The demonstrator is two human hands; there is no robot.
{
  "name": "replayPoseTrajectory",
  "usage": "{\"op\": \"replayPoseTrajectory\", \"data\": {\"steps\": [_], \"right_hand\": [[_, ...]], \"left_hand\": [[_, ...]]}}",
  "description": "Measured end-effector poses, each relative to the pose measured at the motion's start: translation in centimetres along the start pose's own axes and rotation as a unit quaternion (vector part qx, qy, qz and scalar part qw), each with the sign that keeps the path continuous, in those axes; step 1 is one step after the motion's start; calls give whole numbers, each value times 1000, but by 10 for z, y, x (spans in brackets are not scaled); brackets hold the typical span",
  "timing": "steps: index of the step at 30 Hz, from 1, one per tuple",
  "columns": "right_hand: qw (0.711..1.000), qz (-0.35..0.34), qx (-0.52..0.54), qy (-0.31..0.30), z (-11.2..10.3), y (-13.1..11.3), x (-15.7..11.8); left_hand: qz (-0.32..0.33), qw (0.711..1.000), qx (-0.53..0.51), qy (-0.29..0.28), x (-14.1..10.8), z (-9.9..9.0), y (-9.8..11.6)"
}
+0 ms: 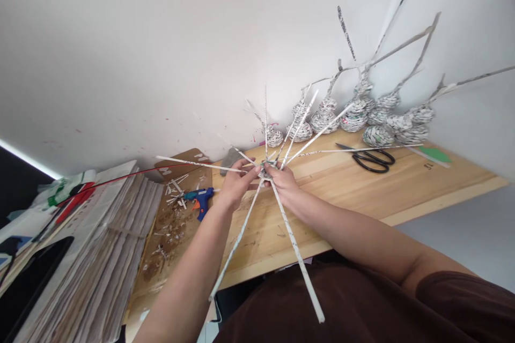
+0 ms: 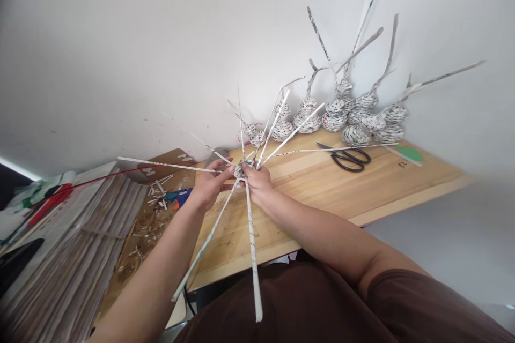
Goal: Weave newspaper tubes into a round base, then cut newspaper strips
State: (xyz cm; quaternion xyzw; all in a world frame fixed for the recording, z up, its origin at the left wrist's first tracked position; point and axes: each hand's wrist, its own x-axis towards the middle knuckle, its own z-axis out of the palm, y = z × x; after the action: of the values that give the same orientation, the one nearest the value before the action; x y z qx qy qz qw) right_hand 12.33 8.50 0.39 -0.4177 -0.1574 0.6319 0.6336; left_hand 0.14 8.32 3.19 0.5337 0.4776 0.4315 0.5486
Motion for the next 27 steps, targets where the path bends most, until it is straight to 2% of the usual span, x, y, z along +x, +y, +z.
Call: {"op": "replayPoseTrajectory", "data": {"steps": [2, 4, 8, 10, 13, 17, 21, 27], "right_hand": [[1000, -8, -9, 5, 0, -6, 2], [1000, -11, -21, -4, -1, -9, 3], [997, 13, -55, -47, -5, -5, 4], [994, 35, -73, -76, -8, -3, 4], [985, 71, -89, -132, -10, -2, 3], [979, 82, -110, -151, -8, -1, -1], [976, 80, -125, -158, -3, 1, -9], [964, 22, -195, -178, -6, 13, -14]], "left_hand": [[-20, 999, -7, -48, -14, -9, 8], [-40, 997, -26, -59, -27, -15, 11], [-85, 989, -119, -6, -43, -12, 12], [-88, 983, -160, 25, -48, -6, 11], [-75, 981, -173, 43, -54, -1, 6], [-46, 988, -132, 61, -60, -6, -7], [-6, 997, -33, 76, -64, -13, -18], [61, 985, 92, 130, -61, -12, -30]]}}
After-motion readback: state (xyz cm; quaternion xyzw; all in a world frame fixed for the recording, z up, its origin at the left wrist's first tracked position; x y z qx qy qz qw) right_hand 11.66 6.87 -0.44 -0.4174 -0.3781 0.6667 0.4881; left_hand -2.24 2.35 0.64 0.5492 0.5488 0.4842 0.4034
